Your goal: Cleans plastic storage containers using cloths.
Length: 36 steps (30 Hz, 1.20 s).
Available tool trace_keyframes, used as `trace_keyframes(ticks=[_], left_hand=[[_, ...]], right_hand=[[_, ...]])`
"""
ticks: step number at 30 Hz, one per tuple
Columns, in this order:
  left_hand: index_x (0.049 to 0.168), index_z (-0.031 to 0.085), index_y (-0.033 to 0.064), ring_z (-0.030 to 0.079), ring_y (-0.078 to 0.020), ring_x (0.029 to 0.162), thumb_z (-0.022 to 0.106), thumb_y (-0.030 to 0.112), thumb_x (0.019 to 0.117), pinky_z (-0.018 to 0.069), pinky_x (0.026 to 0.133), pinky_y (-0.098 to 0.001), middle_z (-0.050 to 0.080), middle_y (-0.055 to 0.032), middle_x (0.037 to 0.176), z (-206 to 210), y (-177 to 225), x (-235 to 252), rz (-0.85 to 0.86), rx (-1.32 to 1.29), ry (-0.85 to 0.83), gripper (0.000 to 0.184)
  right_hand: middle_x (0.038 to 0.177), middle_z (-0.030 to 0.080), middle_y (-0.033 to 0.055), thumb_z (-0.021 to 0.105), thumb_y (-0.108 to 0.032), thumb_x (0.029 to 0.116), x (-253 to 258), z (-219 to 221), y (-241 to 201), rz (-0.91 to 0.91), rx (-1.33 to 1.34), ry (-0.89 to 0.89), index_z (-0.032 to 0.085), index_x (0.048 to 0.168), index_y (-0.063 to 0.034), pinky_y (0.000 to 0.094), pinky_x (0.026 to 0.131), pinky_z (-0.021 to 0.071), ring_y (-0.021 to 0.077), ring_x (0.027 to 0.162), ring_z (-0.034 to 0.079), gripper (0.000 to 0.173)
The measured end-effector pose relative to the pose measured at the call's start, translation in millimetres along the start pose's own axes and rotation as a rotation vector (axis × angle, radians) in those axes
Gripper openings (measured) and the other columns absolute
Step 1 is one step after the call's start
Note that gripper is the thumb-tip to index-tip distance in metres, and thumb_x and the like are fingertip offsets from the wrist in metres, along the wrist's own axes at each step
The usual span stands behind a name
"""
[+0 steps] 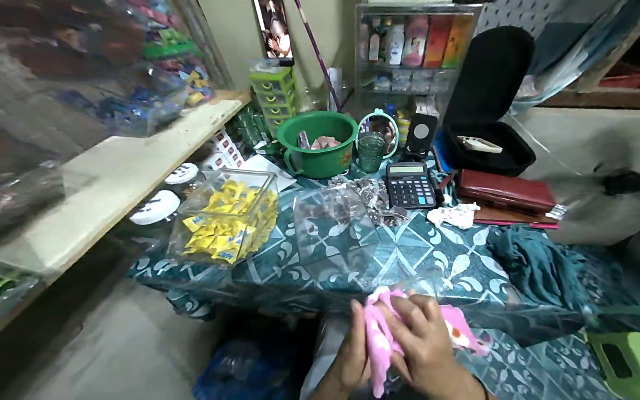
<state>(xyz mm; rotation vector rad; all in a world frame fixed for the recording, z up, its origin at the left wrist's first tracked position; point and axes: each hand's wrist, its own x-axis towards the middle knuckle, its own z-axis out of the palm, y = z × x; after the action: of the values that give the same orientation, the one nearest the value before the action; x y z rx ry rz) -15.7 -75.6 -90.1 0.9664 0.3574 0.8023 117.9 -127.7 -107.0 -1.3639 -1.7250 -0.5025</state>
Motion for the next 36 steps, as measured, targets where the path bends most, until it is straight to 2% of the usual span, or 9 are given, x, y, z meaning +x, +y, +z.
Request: trace_keyframes(ticks=[2,4,8,18,24,27,29,31,36], left_hand=[[0.124,0.07,0.0117,0.069,-0.0118,0.11,0.042,0.079,0.0876,0.056,0.095,-0.0293,0.073,-0.0027,0.119,-5.7,2.5,5.1,-0.017,-0.063,-0.036,0.082],[0.139,0.056,-0.0015,0.063,-0.028,0.125,0.042,0.057,0.1011,0.0517,0.105,-0.0411,0.063,-0.0155,0.138,-16.6,0.0,13.0,0.001,-0.089,-0.075,0.071],[0.138,0.054,0.0012,0.065,-0.0357,0.12,0.05,0.043,0.1044,0.0565,0.098,-0.0513,0.062,-0.0172,0.139,-23.7,6.7,23.2,0.078,-0.149,0.055,0.054],[0.136,0.063,0.0099,0.065,-0.031,0.121,0.05,0.05,0.102,0.0559,0.099,-0.051,0.064,-0.0111,0.137,-20.5,9.2,22.1,0.011,-0.255,0.007,0.054],[0.141,0.053,0.0034,0.065,-0.0313,0.121,0.045,0.046,0.1056,0.0564,0.098,-0.0518,0.062,-0.0115,0.139,-13.5,-1.8,16.4,-0.124,-0.197,-0.083,0.056],[0.138,0.053,0.0026,0.069,-0.0199,0.112,0.039,0.059,0.1027,0.0594,0.092,-0.0405,0.067,-0.0063,0.13,-8.7,0.9,15.9,-0.067,-0.098,-0.009,0.068],[0.129,0.059,0.0019,0.071,-0.0163,0.106,0.033,0.071,0.0975,0.059,0.092,-0.0347,0.073,-0.006,0.116,-4.4,1.1,18.3,-0.056,-0.053,0.071,0.08],[0.138,0.054,-0.003,0.066,-0.0241,0.12,0.018,0.072,0.0989,0.0542,0.102,-0.0392,0.068,-0.0122,0.129,-4.9,-2.0,19.5,-0.069,-0.054,0.034,0.092],[0.135,0.058,0.0028,0.067,-0.0253,0.119,0.014,0.065,0.1031,0.0571,0.096,-0.0392,0.067,-0.011,0.133,-10.1,-7.9,18.9,-0.075,-0.16,0.117,0.083]], right_hand=[[0.117,0.065,0.0028,0.042,-0.043,0.1045,-6.6,1.6,-5.7,-0.042,0.016,-0.055,0.068,0.123,-0.0229,0.0342,0.088,0.0435,0.0236,0.1,0.056,0.038],[0.116,0.068,0.0012,0.045,-0.04,0.1036,-18.3,2.2,-8.8,-0.071,0.018,-0.101,0.07,0.12,-0.0243,0.0346,0.085,0.0458,0.0231,0.097,0.058,0.034],[0.111,0.07,0.0009,0.047,-0.04,0.1022,-50.8,-2.0,-3.0,-0.048,0.061,-0.183,0.069,0.121,-0.0302,0.0372,0.083,0.0483,0.0239,0.096,0.061,0.031],[0.102,0.07,0.0047,0.049,-0.034,0.1036,-32.9,-39.3,81.3,0.031,-0.185,0.011,0.071,0.106,-0.0272,0.039,0.084,0.0461,0.0256,0.092,0.06,0.023],[0.105,0.072,0.0154,0.055,-0.027,0.0963,20.8,-30.9,64.6,0.105,-0.203,-0.045,0.076,0.112,-0.0147,0.0454,0.076,0.051,0.0336,0.091,0.065,0.029],[0.103,0.071,0.0195,0.058,-0.025,0.0937,22.7,-10.0,36.1,0.104,-0.115,-0.072,0.073,0.12,-0.0059,0.0488,0.077,0.0544,0.036,0.09,0.067,0.036],[0.106,0.071,0.0158,0.056,-0.031,0.0969,9.1,3.3,4.5,0.056,-0.016,-0.113,0.071,0.123,-0.0098,0.0457,0.08,0.054,0.0316,0.091,0.067,0.037],[0.11,0.07,0.0093,0.051,-0.038,0.1003,-10.1,10.5,-16.7,0.004,0.015,-0.12,0.072,0.123,-0.0161,0.0367,0.084,0.0497,0.0246,0.093,0.064,0.039],[0.106,0.065,0.006,0.051,-0.04,0.1028,-55.0,-0.2,27.4,-0.015,-0.015,-0.051,0.067,0.126,-0.0236,0.0312,0.089,0.0487,0.0217,0.096,0.061,0.033]])
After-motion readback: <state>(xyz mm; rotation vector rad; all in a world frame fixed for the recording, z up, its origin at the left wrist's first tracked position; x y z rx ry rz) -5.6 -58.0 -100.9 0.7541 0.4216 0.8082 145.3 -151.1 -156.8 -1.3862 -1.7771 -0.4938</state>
